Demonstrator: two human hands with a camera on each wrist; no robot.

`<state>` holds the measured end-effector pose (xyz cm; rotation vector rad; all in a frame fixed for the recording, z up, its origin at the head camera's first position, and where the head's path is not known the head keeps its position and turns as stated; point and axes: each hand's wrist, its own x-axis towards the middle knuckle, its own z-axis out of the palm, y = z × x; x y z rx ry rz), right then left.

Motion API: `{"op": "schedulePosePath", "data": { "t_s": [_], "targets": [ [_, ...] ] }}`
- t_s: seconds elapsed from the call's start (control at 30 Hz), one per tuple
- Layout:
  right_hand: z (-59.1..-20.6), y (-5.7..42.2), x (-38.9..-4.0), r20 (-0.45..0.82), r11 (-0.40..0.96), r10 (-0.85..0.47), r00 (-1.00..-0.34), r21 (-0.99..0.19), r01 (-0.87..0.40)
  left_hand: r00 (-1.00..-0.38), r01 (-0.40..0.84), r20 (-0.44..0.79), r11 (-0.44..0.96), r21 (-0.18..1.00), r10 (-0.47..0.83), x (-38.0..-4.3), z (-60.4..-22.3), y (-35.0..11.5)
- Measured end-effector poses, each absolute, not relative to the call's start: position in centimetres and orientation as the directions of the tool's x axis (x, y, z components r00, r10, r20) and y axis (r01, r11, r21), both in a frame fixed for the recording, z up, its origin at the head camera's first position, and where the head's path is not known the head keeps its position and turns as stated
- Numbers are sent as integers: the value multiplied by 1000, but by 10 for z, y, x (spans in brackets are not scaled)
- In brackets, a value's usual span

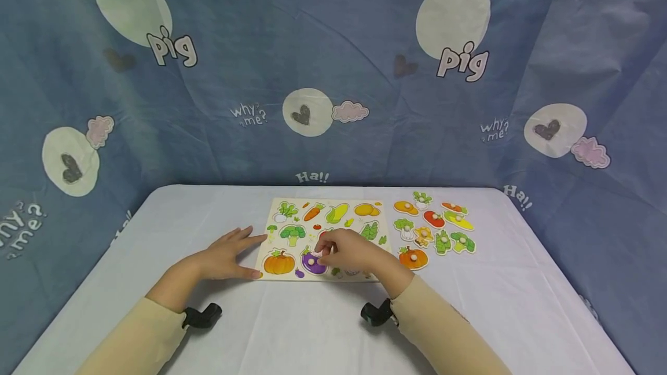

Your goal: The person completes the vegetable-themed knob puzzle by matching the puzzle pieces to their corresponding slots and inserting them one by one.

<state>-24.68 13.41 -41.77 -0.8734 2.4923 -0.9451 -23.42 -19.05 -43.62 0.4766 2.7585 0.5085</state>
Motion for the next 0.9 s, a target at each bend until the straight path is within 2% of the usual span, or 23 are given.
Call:
{"op": "schedulePosePath", "data": {
  "t_s": [0.27, 0.53, 0.9],
  "targets": [
    [-404, 160, -237, -14, 580, -652, -758, -652, -488, -902, 269, -219, 883, 385, 371, -234, -438, -191],
    [-387, 190, -224, -18, 611, -577, -817, -672, -417, -901, 271, -219, 881, 389, 374, -235, -437, -191],
    [-387, 239, -213, 6, 632, -489, -872, -687, -358, -904, 248, -233, 884, 396, 358, -233, -434, -189]
  ]
}}
